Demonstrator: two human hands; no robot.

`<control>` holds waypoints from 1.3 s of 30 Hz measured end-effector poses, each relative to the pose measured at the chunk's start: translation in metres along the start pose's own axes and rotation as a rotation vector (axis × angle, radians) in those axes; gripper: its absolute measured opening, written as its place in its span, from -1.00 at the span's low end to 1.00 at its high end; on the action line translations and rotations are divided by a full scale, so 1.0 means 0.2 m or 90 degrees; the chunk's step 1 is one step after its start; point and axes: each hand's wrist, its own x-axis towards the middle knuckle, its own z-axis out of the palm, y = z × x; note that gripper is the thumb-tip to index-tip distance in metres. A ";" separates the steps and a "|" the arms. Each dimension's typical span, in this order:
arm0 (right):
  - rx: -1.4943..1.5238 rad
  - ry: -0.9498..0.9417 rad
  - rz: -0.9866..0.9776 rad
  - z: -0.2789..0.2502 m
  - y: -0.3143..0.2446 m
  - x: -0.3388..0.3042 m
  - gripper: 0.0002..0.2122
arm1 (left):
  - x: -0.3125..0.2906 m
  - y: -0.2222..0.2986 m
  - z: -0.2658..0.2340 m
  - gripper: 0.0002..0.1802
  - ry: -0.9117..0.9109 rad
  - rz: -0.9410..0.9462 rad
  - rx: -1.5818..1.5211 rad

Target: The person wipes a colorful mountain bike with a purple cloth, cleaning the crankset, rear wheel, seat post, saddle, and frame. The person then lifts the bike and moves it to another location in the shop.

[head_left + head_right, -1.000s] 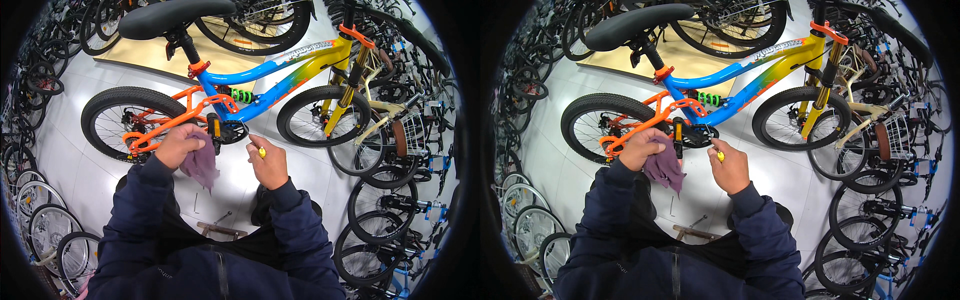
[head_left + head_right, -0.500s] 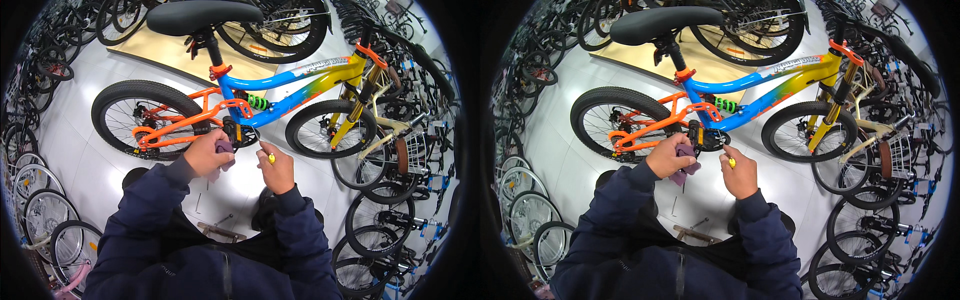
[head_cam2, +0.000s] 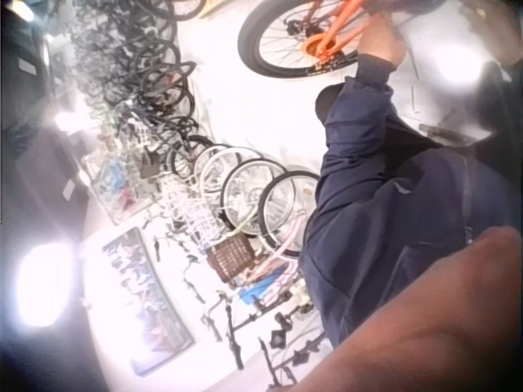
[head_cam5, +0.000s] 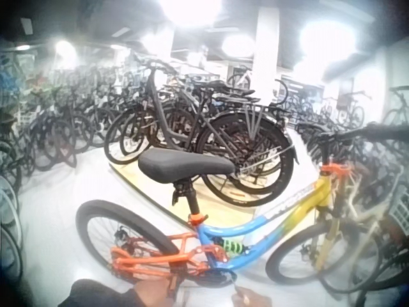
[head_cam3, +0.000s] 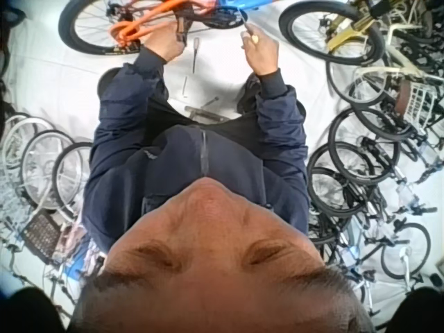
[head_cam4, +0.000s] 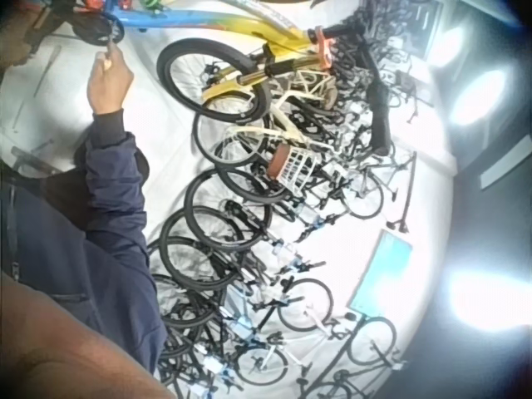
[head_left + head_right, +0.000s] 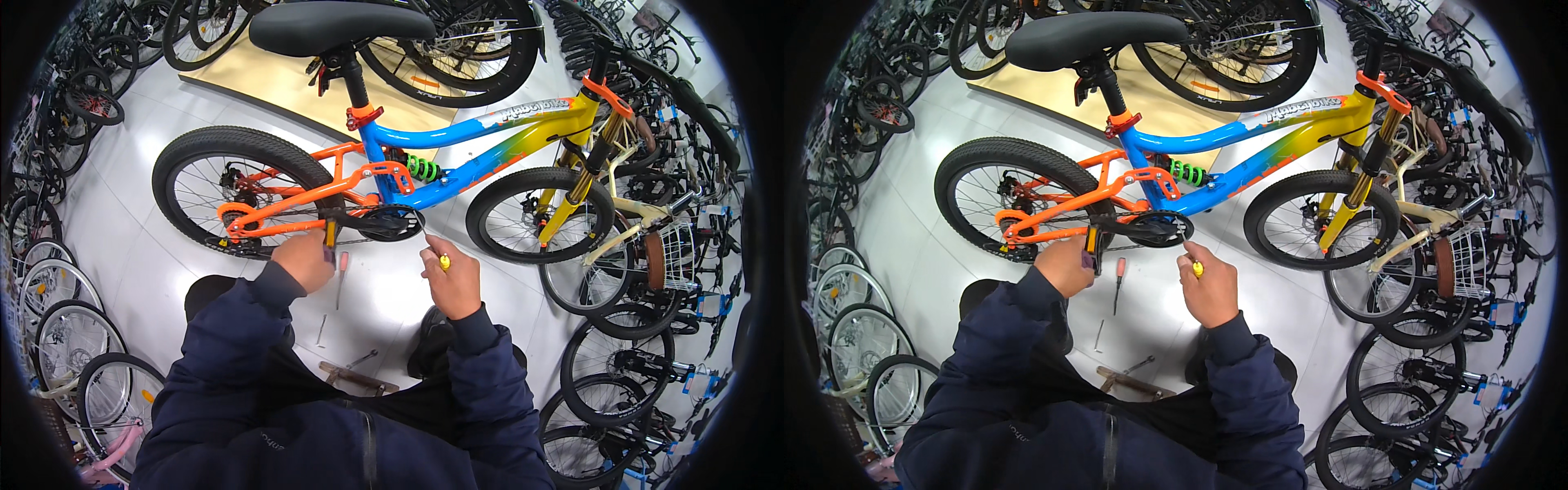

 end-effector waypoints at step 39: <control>-0.025 -0.140 0.061 0.22 0.00 0.06 -0.66 | 0.29 -0.54 0.23 -0.68 0.602 0.076 -0.353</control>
